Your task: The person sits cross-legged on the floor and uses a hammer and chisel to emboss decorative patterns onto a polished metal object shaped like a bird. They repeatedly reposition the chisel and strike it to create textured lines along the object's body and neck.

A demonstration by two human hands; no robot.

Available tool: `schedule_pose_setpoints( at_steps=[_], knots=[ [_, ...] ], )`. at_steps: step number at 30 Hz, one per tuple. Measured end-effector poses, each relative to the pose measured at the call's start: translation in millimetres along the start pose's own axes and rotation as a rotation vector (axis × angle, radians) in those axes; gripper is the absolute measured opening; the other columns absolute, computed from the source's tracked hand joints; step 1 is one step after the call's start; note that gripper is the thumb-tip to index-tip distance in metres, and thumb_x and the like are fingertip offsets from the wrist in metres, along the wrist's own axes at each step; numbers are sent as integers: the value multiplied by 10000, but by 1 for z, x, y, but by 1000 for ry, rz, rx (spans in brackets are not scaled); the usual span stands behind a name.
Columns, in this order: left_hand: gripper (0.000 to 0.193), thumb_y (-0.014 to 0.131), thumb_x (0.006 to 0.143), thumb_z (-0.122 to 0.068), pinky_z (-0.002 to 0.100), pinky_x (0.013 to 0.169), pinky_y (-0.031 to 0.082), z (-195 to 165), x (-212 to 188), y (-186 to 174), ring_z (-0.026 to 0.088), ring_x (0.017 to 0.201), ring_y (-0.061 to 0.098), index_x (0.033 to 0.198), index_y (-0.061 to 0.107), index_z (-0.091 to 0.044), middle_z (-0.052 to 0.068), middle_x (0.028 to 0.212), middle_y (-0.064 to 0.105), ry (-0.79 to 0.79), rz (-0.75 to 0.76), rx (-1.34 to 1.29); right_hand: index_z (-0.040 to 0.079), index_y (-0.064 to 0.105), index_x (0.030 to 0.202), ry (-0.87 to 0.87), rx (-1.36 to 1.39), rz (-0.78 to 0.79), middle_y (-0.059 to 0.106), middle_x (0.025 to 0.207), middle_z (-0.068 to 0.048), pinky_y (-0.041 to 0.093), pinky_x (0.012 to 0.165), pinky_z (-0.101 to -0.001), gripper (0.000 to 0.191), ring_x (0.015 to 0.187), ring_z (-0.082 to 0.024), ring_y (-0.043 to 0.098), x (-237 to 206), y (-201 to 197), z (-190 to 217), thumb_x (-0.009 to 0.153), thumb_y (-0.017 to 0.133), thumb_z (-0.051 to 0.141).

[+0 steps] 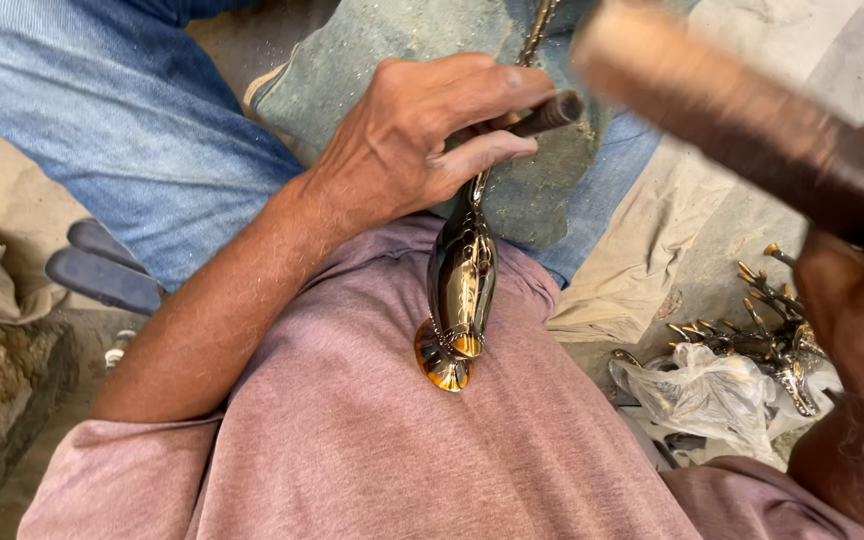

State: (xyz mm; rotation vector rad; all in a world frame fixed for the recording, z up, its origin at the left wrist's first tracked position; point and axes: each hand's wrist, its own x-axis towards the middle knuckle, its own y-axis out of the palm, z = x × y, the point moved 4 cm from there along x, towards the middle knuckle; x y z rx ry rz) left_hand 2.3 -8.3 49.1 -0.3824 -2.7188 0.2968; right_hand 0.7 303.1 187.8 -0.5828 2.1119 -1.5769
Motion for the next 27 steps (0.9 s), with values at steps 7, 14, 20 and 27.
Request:
schedule_pose_setpoints(
  at_steps=[7,14,20,27],
  knots=[
    [393,849,1043,-121,256,754,622,-3,-4,6,125,862,740,1340,594,-80,54,1036,701,-109,-64,-12,-73,591,1239,436,726,124,684,1064,-113,585,875,-244,125,963,-178,702,-29,56,-28,1135,633,-17],
    [408,829,1038,-116,242,789,635,-8,-6,10,121,902,751,1353,570,-94,49,1072,701,-126,-114,27,-121,604,1231,36,436,76,692,1031,-239,561,761,-372,201,848,-300,680,9,25,-14,1048,682,-88],
    [420,819,1020,-104,279,795,625,-11,-3,8,157,933,750,1356,569,-87,77,1122,697,-99,-120,1,-100,571,1284,181,553,101,674,1056,-218,573,800,-360,230,894,-276,674,13,32,-15,1081,655,-32],
    [375,836,1030,-102,282,770,618,-14,-2,9,158,893,746,1311,588,-81,68,1083,715,-134,-114,25,-85,558,1318,301,691,135,665,1044,-191,583,809,-332,229,894,-248,674,-6,56,-37,1112,643,-30]
  ],
)
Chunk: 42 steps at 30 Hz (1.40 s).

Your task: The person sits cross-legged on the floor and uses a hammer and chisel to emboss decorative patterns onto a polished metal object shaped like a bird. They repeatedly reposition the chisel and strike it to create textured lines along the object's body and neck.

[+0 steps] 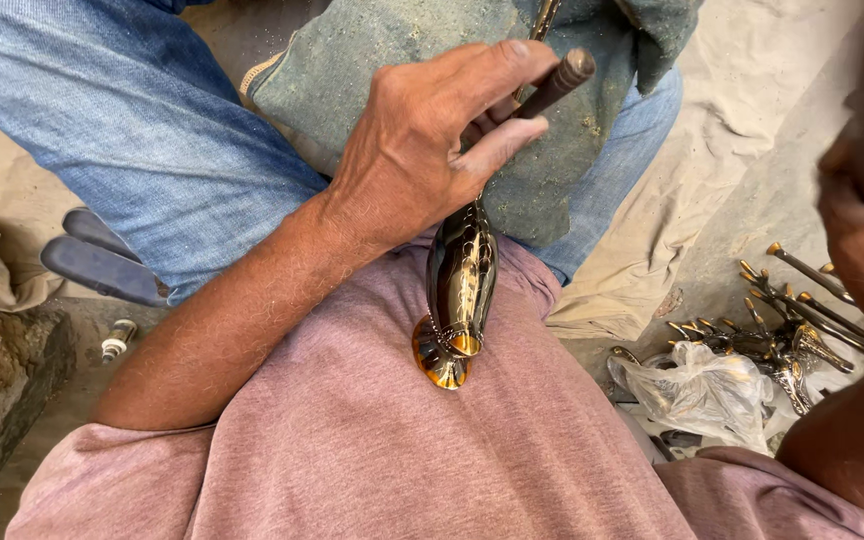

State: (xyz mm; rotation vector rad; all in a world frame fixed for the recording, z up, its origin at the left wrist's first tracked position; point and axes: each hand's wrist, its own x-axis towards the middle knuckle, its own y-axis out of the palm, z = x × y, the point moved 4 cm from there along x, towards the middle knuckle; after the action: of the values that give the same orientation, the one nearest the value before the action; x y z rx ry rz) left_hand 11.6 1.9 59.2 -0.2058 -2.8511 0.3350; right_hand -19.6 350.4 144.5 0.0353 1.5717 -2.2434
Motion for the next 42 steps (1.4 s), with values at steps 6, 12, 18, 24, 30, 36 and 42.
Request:
schedule_pose_setpoints(
  at_steps=[6,12,18,24,30,36,42],
  knots=[
    [381,842,1028,-77,236,750,640,3,-2,1,113,879,754,1306,581,-90,48,1044,711,-18,0,-42,-72,548,1347,18,90,-9,658,1034,-167,592,818,-308,229,894,-225,673,3,5,-14,1139,632,-28],
    [422,835,1006,-97,258,801,643,10,-2,-1,124,894,751,1341,579,-76,62,1079,711,0,20,-68,-59,537,1375,30,38,5,650,1024,-143,601,826,-285,229,893,-201,673,-11,4,-22,1165,622,-26],
    [379,853,1035,-143,275,788,622,12,-3,-2,149,892,746,1319,609,-80,71,1075,705,47,49,-15,-64,549,1353,-48,-62,12,657,981,-149,591,770,-291,213,847,-207,673,-4,1,2,1161,637,-43],
    [368,849,1012,-142,303,816,612,12,1,-5,180,884,746,1299,627,-77,85,1065,720,78,92,-46,-57,575,1331,40,82,-2,680,999,-109,576,782,-244,226,878,-163,682,-9,6,8,1128,671,-35],
    [365,830,1000,-124,305,829,609,10,4,-5,194,897,745,1303,629,-85,79,1065,727,111,120,-24,-77,646,1151,-63,-291,21,702,975,-172,548,681,-272,150,806,-225,683,-10,8,18,1101,736,31],
    [379,803,972,-94,275,800,633,4,5,-5,175,936,754,1289,598,-59,103,1146,720,88,59,-75,-126,628,1218,-280,-466,1,708,1018,-201,548,689,-314,174,771,-253,675,0,-9,59,1070,673,-47],
    [416,823,997,-119,270,759,627,3,0,-1,147,886,756,1341,593,-74,77,1098,728,7,41,-34,-112,605,1238,-305,-485,-9,706,999,-193,549,687,-296,194,748,-238,669,2,-5,66,1071,659,-29]
  ],
)
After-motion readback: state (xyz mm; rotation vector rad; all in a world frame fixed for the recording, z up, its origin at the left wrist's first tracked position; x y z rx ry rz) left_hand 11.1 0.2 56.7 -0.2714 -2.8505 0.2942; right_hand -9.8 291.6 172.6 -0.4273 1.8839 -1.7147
